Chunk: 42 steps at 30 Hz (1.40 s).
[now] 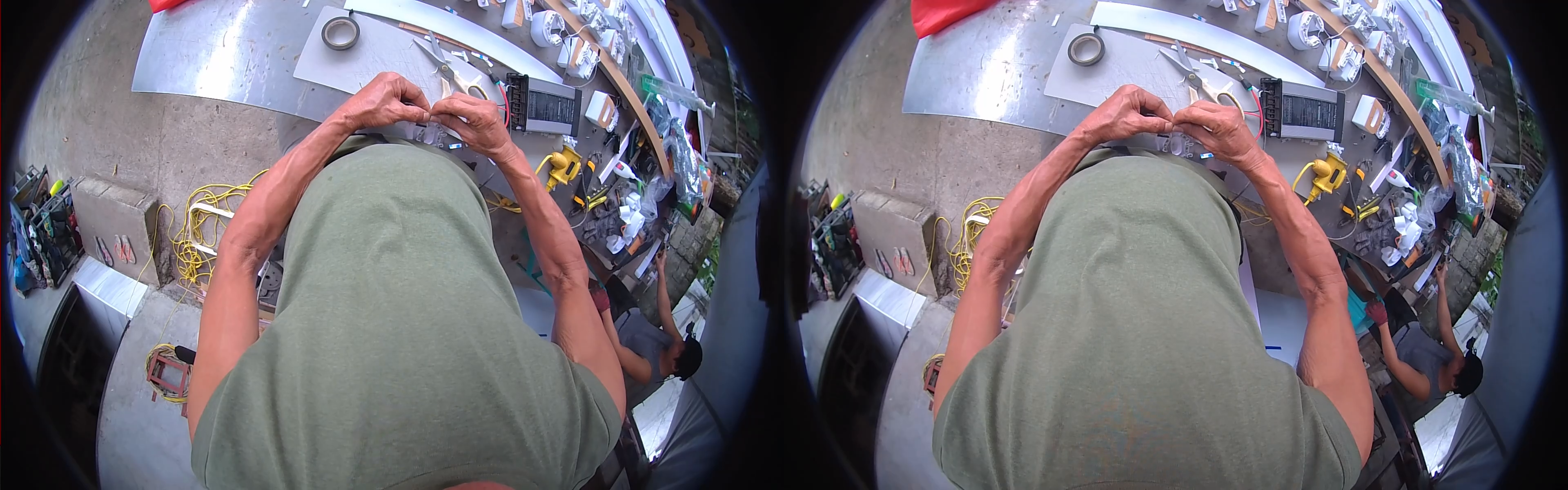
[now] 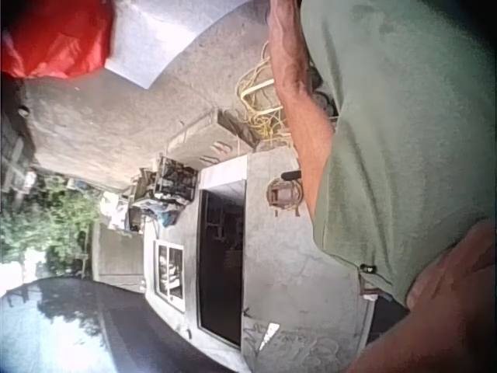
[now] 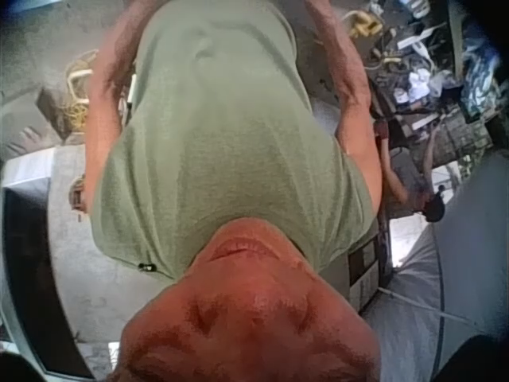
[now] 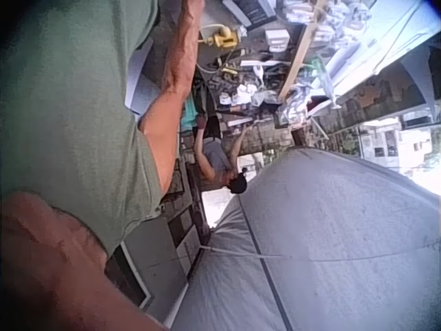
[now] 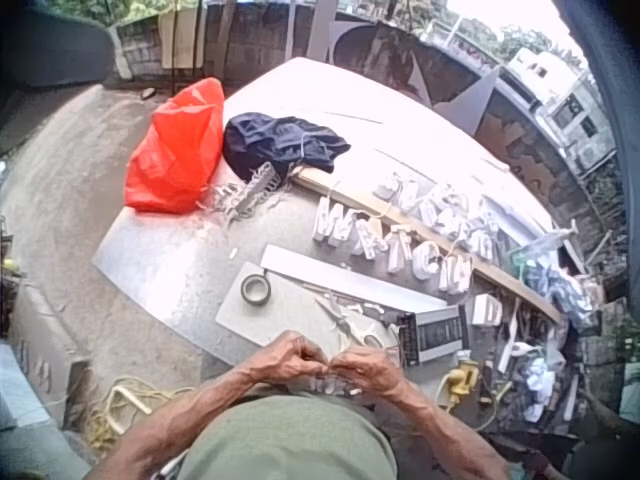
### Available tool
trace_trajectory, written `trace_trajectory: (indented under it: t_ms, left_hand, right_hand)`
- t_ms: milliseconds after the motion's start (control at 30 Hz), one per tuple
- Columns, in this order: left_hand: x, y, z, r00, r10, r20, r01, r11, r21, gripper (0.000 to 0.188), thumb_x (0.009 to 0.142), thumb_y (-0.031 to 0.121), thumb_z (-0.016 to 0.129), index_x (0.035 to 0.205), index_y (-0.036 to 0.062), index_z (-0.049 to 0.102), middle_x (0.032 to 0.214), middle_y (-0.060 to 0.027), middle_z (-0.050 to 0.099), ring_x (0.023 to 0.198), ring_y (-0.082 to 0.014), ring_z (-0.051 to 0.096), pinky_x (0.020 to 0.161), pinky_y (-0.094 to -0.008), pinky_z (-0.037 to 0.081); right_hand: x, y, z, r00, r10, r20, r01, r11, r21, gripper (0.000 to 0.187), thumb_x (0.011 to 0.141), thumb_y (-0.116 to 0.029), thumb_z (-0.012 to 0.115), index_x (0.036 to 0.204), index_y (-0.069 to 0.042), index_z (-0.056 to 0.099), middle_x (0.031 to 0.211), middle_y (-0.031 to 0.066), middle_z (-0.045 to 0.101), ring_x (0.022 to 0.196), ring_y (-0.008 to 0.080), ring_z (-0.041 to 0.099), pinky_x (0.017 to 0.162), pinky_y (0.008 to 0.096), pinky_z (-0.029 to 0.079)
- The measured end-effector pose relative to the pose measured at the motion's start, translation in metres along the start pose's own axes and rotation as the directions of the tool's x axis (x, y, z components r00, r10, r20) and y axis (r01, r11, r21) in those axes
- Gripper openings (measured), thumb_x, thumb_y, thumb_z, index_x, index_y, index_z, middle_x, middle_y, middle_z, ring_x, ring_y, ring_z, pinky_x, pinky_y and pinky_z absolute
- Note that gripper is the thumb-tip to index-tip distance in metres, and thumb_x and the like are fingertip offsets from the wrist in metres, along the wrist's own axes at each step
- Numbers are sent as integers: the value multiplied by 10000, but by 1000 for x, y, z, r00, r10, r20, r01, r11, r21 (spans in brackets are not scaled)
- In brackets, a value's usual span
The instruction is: The recorder is assembling LED signs by cutting and applying adhesive tape to components.
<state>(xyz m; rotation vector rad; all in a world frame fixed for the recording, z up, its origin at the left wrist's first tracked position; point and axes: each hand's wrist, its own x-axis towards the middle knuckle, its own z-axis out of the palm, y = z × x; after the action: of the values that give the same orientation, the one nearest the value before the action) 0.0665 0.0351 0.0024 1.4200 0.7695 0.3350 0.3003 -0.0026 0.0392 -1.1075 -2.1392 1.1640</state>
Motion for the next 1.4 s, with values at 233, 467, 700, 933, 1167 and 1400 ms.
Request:
trace_trajectory:
  t_ms: [233, 467, 700, 933, 1167, 1400]
  left_hand:
    - [1, -1, -1, 998, 6, 69, -6, 1000, 5, 309, 846, 263, 804, 1048, 32, 773, 900, -89, 756, 876, -175, 683, 861, -347, 530]
    - [0, -6, -2, 994, 79, 76, -80, 997, 18, 338, 874, 300, 780, 1068, 23, 765, 911, -95, 753, 892, -184, 686, 861, -348, 536]
    - [-5, 2, -7, 993, -119, 2, 118, 983, -139, 305, 902, 278, 752, 1056, 15, 767, 825, -36, 714, 730, -106, 617, 660, -264, 497]
    - [-15, 12, -5, 952, -283, -114, 254, 943, -217, 290, 894, 281, 756, 1027, 24, 770, 731, -7, 657, 661, -75, 555, 592, -240, 438]
    - [-15, 2, -2, 922, -369, -120, 322, 900, -295, 262, 890, 269, 765, 1009, 36, 766, 747, -12, 680, 658, -70, 589, 578, -222, 433]
    - [-17, 2, 0, 940, -313, -133, 267, 922, -279, 263, 910, 267, 744, 1028, 32, 764, 753, -14, 683, 670, -67, 588, 588, -224, 434]
  right_hand:
    - [2, 3, -1, 1000, -19, 15, 19, 1000, 2, 135, 860, -44, 740, 993, -50, 719, 847, 56, 697, 750, 179, 666, 666, 319, 523]
    - [4, -1, -2, 997, 44, 63, -43, 999, -20, 128, 866, -70, 741, 987, -43, 712, 856, 67, 700, 747, 193, 667, 667, 327, 525]
    - [-2, -12, 27, 914, 269, -305, -257, 963, 81, 150, 874, -120, 745, 991, -39, 700, 872, 67, 707, 808, 219, 674, 755, 352, 513]
    - [1, -21, 50, 854, 195, -482, -287, 950, -125, 137, 823, -146, 779, 936, -85, 731, 883, 37, 720, 874, 216, 664, 829, 368, 463]
    - [0, -12, 52, 876, 87, -474, -202, 959, -198, 116, 805, -139, 787, 910, -99, 756, 871, 48, 716, 876, 228, 659, 837, 383, 457]
    - [0, -8, 55, 874, 160, -458, -240, 963, -122, 127, 809, -134, 787, 925, -84, 770, 888, 64, 722, 890, 242, 662, 828, 385, 481]
